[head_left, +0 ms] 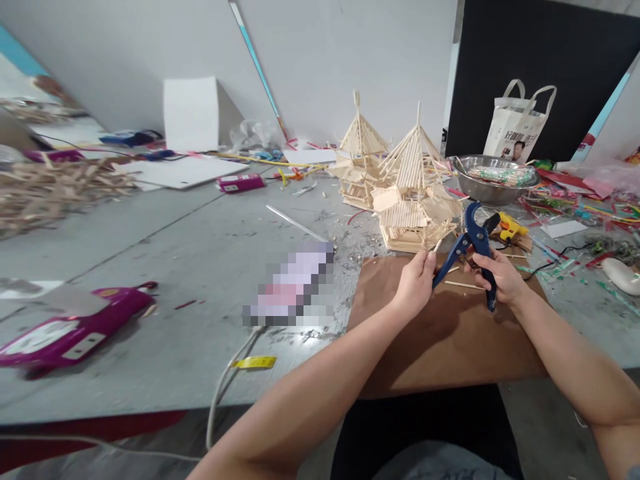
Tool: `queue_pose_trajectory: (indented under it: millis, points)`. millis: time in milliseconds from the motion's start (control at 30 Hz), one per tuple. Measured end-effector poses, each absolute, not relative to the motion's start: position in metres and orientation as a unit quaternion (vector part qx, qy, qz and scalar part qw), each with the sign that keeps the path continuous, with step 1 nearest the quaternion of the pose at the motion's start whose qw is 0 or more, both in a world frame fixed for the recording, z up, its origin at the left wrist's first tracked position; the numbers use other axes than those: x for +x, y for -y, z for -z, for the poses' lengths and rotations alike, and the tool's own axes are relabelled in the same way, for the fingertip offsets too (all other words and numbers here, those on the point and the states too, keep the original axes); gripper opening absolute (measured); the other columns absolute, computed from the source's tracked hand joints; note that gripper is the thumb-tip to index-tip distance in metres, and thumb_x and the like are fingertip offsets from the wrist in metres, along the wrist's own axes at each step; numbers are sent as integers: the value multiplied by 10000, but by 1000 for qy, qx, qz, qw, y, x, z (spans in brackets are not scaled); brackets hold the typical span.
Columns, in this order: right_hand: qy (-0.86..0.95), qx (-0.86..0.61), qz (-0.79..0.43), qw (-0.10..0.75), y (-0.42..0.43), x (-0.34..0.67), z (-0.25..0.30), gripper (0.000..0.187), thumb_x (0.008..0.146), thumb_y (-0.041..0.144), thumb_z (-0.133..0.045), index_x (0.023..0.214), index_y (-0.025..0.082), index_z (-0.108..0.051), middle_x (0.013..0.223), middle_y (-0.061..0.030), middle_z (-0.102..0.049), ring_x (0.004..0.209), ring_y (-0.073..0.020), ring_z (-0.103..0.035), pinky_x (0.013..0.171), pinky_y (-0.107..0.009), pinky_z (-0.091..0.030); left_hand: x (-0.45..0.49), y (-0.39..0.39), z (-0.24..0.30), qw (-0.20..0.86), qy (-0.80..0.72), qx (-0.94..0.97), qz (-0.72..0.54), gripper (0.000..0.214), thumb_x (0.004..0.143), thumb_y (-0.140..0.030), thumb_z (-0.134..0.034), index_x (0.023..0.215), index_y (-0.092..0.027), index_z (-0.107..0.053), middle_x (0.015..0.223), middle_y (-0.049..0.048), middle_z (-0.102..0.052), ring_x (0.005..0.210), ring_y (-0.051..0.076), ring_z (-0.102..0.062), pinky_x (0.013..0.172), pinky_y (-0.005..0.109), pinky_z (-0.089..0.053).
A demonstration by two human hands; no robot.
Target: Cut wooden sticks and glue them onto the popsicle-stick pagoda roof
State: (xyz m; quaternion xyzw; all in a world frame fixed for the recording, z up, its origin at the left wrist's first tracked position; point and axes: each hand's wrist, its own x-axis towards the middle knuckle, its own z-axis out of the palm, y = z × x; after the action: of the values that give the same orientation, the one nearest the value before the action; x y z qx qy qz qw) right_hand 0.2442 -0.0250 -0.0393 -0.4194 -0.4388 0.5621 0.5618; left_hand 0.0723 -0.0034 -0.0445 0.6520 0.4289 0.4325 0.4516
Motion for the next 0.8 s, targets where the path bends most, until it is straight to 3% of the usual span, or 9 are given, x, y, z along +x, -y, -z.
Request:
queue_pose_trajectory:
  millis: [100, 167, 233, 300, 533, 667, 800]
  points:
    - [412, -412, -567, 582, 27, 242, 39, 242, 620, 338, -682, 798, 209, -581, 657, 11, -644, 416, -69, -485, 370, -192, -360, 74, 6, 47, 431, -420, 665, -441, 350, 869, -447, -306, 641, -189, -369, 498, -39, -449, 438, 64, -401, 438, 186, -322]
    - [423, -385, -587, 573, 32, 239, 37, 221, 623, 322, -651, 816, 229, -594, 803, -11, -661, 666, -139, -607, 540, -255, -477, 77, 7, 50, 436, -406, 659, -459, 356, 870, -457, -301, 638, -192, -357, 488, -44, -424, 448, 67, -395, 452, 191, -327]
    - [459, -346, -610, 545, 37, 235, 36, 269, 637, 310, -577, 898, 249, -600, 975, -31, -647, 905, -196, -601, 695, -329, -493, 79, 8, 52, 457, -387, 649, -470, 358, 865, -476, -304, 650, -194, -354, 490, -49, -416, 444, 67, -382, 450, 196, -324]
    - [494, -327, -622, 512, 40, 233, 37, 384, 637, 303, -482, 1004, 253, -582, 1088, -47, -614, 1006, -221, -566, 760, -378, -475, 81, 9, 53, 475, -371, 643, -474, 362, 856, -497, -316, 662, -193, -359, 482, -54, -405, 441, 69, -374, 450, 199, -323]
    - [504, -415, -573, 496, 29, 238, 37, 565, 574, 312, -340, 1080, 179, -553, 1079, -96, -619, 989, -245, -573, 808, -426, -452, 87, 6, 59, 471, -380, 645, -466, 394, 847, -518, -310, 686, -181, -435, 537, -30, -477, 471, 82, -429, 484, 211, -357]
    - [442, -484, -543, 525, 16, 254, 39, 541, 593, 313, -329, 1069, 155, -533, 1098, -115, -611, 956, -238, -593, 786, -407, -468, 80, -5, 61, 428, -408, 668, -453, 362, 860, -436, -323, 700, -170, -509, 556, -14, -507, 531, 98, -482, 556, 222, -387]
    - [383, -591, -460, 541, -1, 282, 48, 429, 571, 322, -336, 916, 168, -539, 974, -114, -649, 888, -228, -617, 725, -374, -490, 73, -12, 62, 404, -424, 689, -428, 320, 858, -394, -332, 641, -187, -443, 466, -47, -432, 462, 86, -424, 530, 212, -359]
